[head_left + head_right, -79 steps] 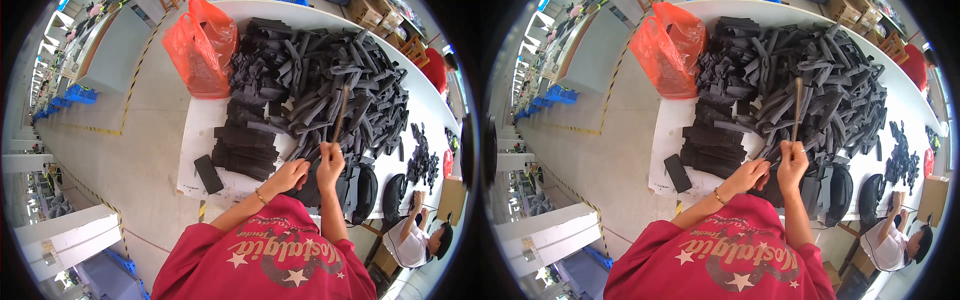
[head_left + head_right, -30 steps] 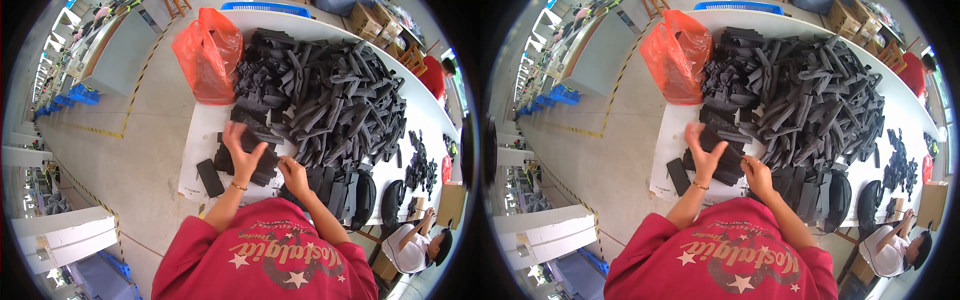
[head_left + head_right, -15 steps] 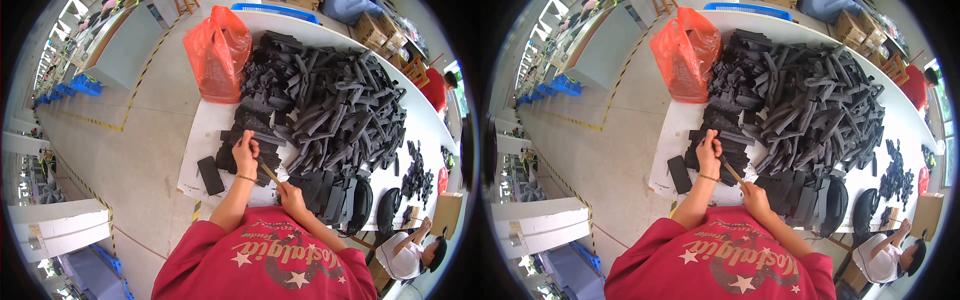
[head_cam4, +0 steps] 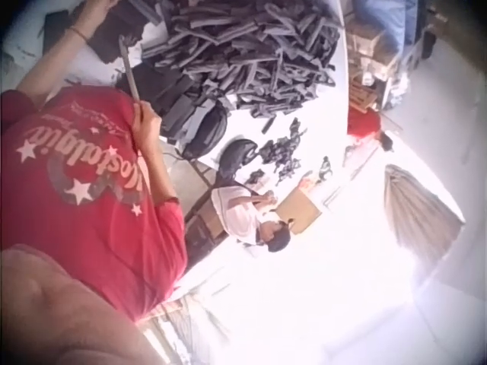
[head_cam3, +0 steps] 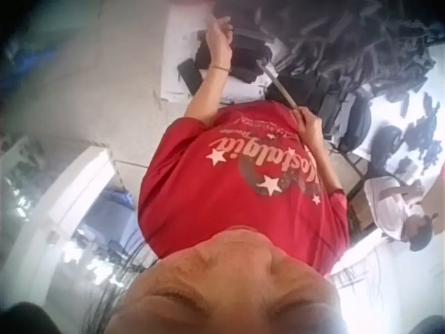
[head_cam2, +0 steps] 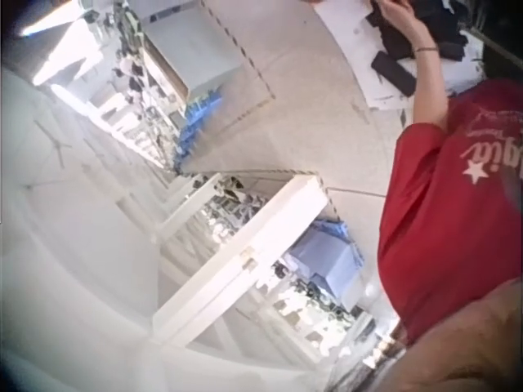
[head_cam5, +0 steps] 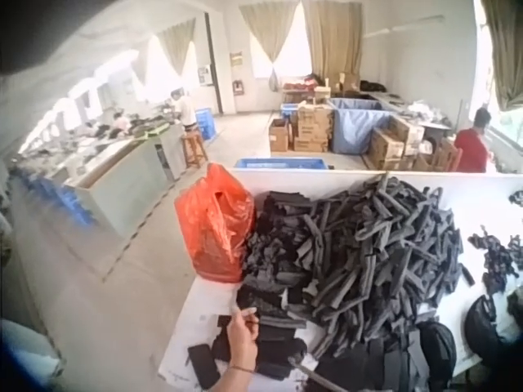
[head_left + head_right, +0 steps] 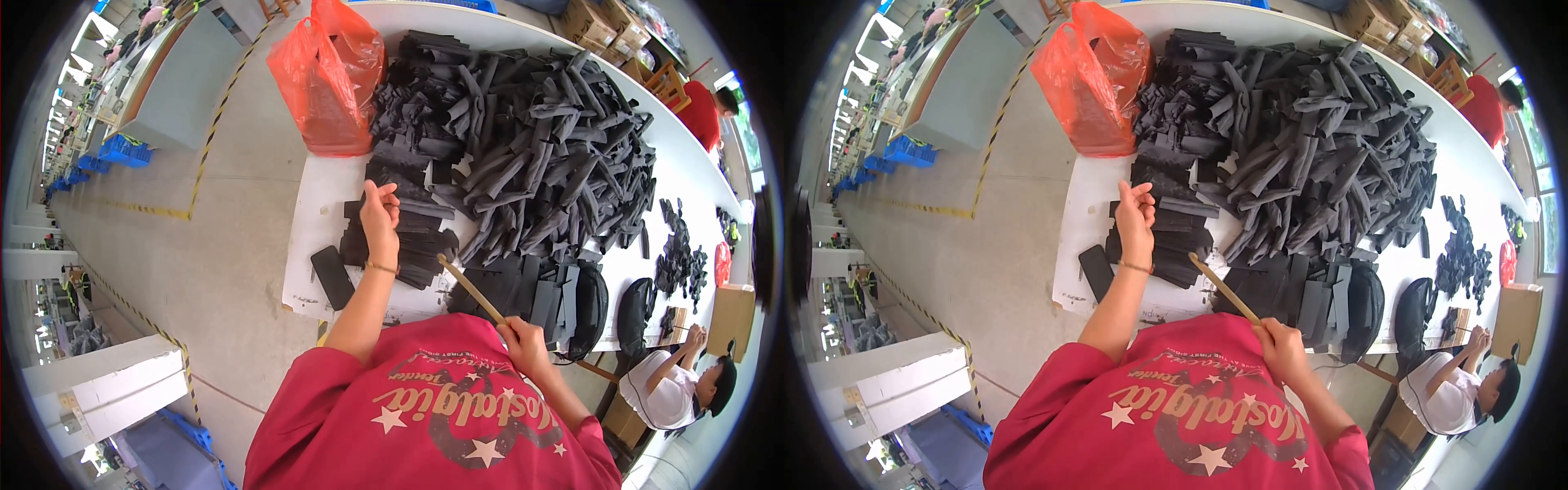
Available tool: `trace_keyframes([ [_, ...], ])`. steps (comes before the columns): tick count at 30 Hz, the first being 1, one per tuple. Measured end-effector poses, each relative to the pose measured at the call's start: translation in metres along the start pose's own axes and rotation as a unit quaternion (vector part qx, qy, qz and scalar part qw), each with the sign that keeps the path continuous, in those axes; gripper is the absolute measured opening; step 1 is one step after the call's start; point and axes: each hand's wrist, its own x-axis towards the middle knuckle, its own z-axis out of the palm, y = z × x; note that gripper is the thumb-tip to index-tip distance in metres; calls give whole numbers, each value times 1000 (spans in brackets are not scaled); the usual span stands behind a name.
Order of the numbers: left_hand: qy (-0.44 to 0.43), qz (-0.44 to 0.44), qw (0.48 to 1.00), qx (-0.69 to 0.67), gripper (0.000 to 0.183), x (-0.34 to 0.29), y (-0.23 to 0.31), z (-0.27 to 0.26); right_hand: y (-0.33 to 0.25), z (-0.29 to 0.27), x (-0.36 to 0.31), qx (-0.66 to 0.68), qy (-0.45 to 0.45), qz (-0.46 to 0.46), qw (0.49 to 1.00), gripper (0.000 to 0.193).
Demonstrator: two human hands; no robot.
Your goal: The recorder picks up black foam blocks, uses a wooden stick to apply pressure or adhesive to the center, and stacks the processed pieces.
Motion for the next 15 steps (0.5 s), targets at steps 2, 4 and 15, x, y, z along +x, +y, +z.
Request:
trace_keyframes([
  [2,47,-11,996,77,61,-16,-24,-6,-2,-2,9,17,-3,14,1000,14],
  [4,18,-222,975,21,80,-48,-31,1,6,-2,10,6,16,-17,1000,13],
  [15,-29,-218,930,-294,20,43,-29,3,18,-14,-8,91,-214,-82,969,19],
])
